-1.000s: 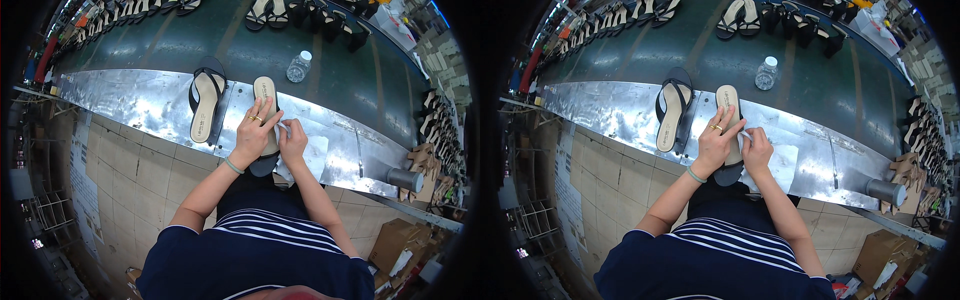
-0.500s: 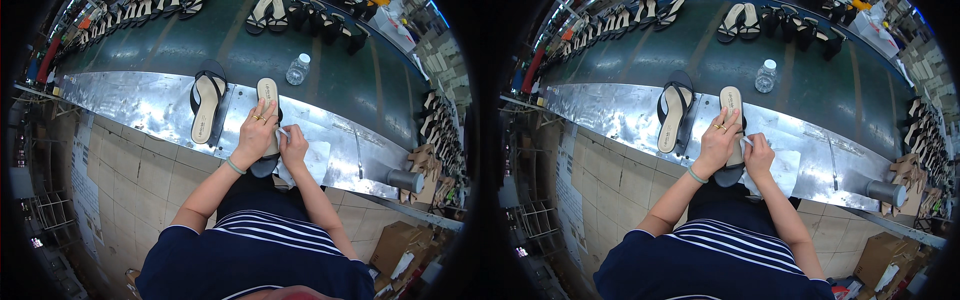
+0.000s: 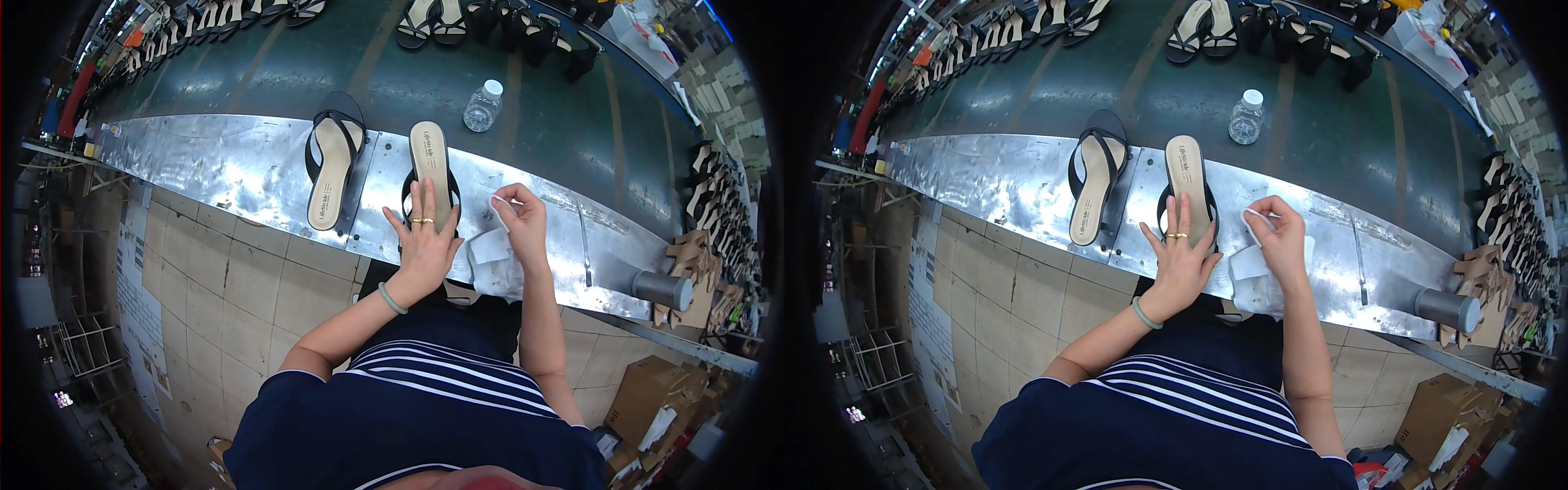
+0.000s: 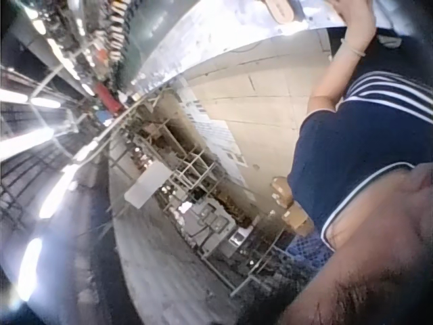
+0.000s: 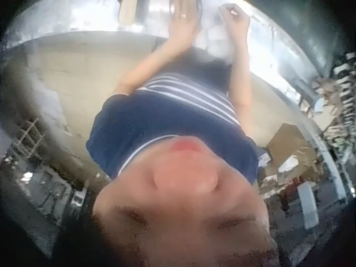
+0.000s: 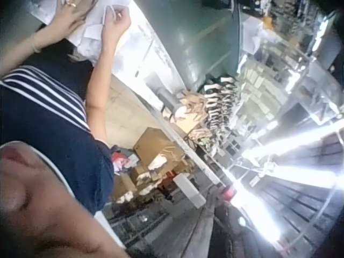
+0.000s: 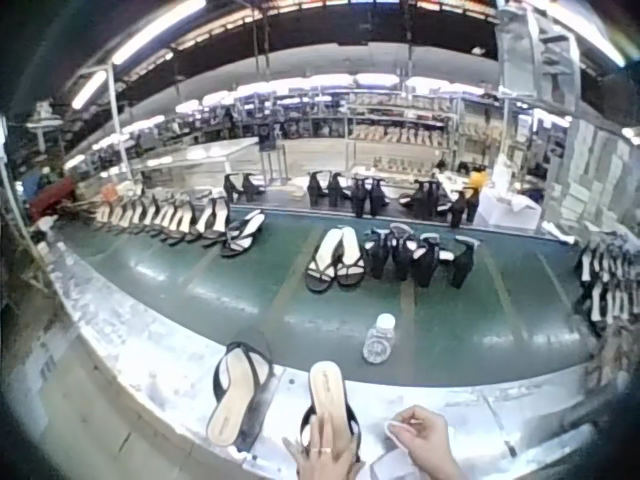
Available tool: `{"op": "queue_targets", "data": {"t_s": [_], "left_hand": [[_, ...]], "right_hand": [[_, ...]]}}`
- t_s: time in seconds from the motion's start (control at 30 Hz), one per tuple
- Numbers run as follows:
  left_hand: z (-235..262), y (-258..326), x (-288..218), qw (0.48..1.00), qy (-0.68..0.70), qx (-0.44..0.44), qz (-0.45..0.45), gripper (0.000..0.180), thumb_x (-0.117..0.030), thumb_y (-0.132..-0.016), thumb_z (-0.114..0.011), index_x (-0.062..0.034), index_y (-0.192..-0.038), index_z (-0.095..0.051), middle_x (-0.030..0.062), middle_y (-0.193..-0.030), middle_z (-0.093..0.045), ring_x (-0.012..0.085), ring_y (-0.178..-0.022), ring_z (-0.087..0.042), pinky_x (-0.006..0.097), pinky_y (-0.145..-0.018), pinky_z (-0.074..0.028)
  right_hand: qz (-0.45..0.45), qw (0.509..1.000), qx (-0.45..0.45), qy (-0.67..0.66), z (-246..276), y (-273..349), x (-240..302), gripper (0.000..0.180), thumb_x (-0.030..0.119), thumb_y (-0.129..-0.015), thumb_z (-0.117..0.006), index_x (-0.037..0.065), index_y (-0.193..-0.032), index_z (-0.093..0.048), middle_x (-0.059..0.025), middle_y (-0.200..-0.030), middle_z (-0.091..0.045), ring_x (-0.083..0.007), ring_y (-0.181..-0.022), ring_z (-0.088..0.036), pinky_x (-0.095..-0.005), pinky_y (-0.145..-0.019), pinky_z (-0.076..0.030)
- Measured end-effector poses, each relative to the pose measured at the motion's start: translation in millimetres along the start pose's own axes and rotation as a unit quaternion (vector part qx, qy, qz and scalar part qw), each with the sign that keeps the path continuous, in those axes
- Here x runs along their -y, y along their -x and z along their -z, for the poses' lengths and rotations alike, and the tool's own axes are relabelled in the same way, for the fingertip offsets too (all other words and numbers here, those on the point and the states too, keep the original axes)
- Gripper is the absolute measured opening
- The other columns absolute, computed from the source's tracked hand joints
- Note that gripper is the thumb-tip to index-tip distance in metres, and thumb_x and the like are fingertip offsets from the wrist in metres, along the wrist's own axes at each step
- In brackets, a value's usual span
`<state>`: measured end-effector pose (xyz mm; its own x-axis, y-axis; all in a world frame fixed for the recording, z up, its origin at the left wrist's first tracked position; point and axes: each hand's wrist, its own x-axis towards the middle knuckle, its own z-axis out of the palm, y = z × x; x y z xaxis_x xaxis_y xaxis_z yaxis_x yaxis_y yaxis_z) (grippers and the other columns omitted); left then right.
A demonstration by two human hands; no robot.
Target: The person is cleaning shoes using a cloth and a liquid solution.
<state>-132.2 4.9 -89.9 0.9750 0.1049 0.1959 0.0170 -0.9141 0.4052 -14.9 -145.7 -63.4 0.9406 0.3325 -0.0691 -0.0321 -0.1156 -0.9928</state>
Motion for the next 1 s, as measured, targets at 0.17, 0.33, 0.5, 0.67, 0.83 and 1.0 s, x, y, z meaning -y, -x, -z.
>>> {"op": "queue_targets", "data": {"t_s": [0.17, 0.33, 0.5, 0.67, 0.83, 1.0], "left_hand": [[-15.3, 1.6, -1.3, 0.998, -0.056, -0.002, 0.004, 0.043, -0.031, -0.089, -0.066, -0.0088, -0.125, -0.063, 0.0340, -0.160, -0.007, 0.0501, -0.150, -0.004, 0.084, -0.100, 0.001], [-22.6, -3.8, -3.1, 0.996, -0.086, -0.028, -0.011, 0.043, -0.032, -0.088, -0.065, -0.0019, -0.119, -0.065, 0.0371, -0.158, -0.010, 0.0530, -0.148, -0.005, 0.081, -0.104, -0.001], [-30.1, -3.6, -1.5, 0.994, -0.066, -0.078, -0.026, 0.042, -0.027, -0.088, -0.062, 0.0039, -0.117, -0.064, 0.0410, -0.155, -0.014, 0.0565, -0.146, -0.010, 0.081, -0.105, -0.007], [-28.9, -5.5, -5.9, 0.987, -0.155, -0.025, -0.024, 0.047, -0.022, -0.087, -0.058, 0.0068, -0.124, -0.060, 0.0430, -0.153, -0.016, 0.0585, -0.145, -0.011, 0.082, -0.104, -0.007], [-34.6, -4.2, -3.2, 0.987, -0.154, -0.033, -0.023, 0.049, -0.020, -0.087, -0.055, 0.0076, -0.126, -0.059, 0.0434, -0.153, -0.016, 0.0593, -0.145, -0.011, 0.083, -0.103, -0.007], [-32.0, -3.8, -4.1, 0.989, -0.144, -0.024, -0.027, 0.048, -0.021, -0.087, -0.054, 0.0080, -0.125, -0.060, 0.0427, -0.154, -0.016, 0.0586, -0.145, -0.010, 0.082, -0.104, -0.006]], "right_hand": [[0.140, 0.985, 0.061, 0.079, -37.0, -2.6, -15.3, 0.008, 0.002, -0.081, -0.073, -0.002, -0.086, -0.068, -0.0085, -0.081, -0.066, -0.0186, -0.077, -0.066, -0.0289, -0.072, -0.051], [0.142, 0.962, -0.003, 0.234, -41.5, -4.8, -26.5, 0.011, 0.004, -0.075, -0.075, 0.001, -0.085, -0.070, -0.0113, -0.081, -0.065, -0.0283, -0.075, -0.065, -0.0345, -0.068, -0.051], [0.140, 0.969, -0.026, 0.202, -44.8, -2.9, -30.4, 0.012, -0.001, -0.075, -0.072, 0.000, -0.086, -0.070, -0.0118, -0.081, -0.066, -0.0273, -0.075, -0.065, -0.0321, -0.069, -0.051], [0.175, 0.954, -0.080, 0.230, -59.9, 4.4, -32.8, 0.013, -0.001, -0.076, -0.071, 0.001, -0.088, -0.068, -0.0115, -0.082, -0.065, -0.0296, -0.075, -0.065, -0.0339, -0.068, -0.051], [0.182, 0.945, -0.109, 0.249, -68.2, 3.7, -36.1, 0.010, -0.002, -0.077, -0.069, 0.002, -0.087, -0.067, -0.0114, -0.082, -0.065, -0.0308, -0.075, -0.065, -0.0360, -0.067, -0.051], [0.194, 0.939, -0.127, 0.254, -72.0, -2.6, -30.3, 0.008, -0.001, -0.079, -0.067, 0.003, -0.087, -0.067, -0.0109, -0.082, -0.065, -0.0311, -0.074, -0.065, -0.0363, -0.065, -0.050]]}}
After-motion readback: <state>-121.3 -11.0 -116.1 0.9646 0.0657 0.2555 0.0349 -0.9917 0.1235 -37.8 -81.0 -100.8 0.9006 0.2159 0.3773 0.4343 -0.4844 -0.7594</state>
